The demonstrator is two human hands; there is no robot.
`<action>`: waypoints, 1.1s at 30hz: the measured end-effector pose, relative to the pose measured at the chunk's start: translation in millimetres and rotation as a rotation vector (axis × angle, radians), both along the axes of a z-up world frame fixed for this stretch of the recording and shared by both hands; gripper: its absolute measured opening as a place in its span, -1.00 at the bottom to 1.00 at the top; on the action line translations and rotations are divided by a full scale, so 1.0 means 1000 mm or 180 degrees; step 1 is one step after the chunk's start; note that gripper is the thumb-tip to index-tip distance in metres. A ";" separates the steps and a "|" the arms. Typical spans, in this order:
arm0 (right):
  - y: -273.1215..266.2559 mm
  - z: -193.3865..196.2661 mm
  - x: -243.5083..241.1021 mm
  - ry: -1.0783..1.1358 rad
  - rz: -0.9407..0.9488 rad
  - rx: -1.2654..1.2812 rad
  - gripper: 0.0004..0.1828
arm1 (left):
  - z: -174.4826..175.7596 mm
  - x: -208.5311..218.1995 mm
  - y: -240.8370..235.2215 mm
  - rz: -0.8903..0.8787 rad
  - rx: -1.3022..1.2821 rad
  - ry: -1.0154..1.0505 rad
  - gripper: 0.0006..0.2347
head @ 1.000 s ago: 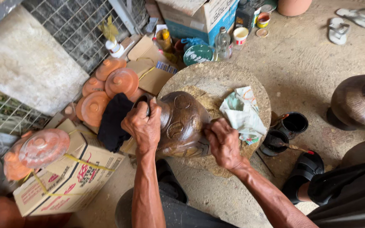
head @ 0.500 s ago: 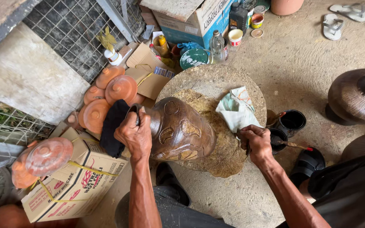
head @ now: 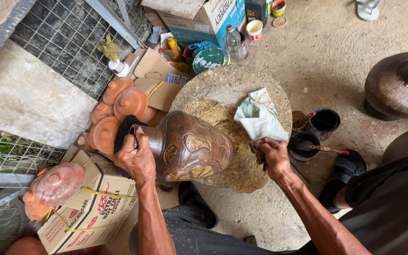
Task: The person rubs and polishes the surface of a brown clay vase with a cloth and a smooth stone.
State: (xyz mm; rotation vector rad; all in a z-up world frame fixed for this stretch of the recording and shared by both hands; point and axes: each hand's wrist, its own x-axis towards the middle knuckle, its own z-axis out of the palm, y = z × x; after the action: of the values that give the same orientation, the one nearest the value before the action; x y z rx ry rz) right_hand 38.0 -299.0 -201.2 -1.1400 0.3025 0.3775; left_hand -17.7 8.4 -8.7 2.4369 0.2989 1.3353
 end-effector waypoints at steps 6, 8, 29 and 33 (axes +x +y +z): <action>0.020 0.015 -0.001 -0.0007 0.0153 0.0112 -0.85 | -0.003 -0.002 0.008 -0.0040 -0.0208 0.0057 -0.70; 0.027 0.032 0.005 0.0011 0.0242 -0.0238 -0.84 | -0.001 -0.004 0.013 -0.0102 -0.0387 0.0166 -0.70; 0.092 0.025 -0.021 -0.3622 -0.0387 -0.1709 -0.82 | 0.002 0.011 0.014 0.0016 -0.0686 0.0117 -0.61; 0.093 0.019 -0.015 -0.2938 -0.0073 -0.1253 -0.86 | -0.002 0.009 0.010 -0.0216 -0.1059 0.0055 -0.57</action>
State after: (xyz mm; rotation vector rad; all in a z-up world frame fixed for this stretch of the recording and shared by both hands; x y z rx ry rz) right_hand 23.4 -205.9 -182.6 -1.5700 -0.4420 -0.2628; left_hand -8.5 18.5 -10.4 2.1620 0.4039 1.1347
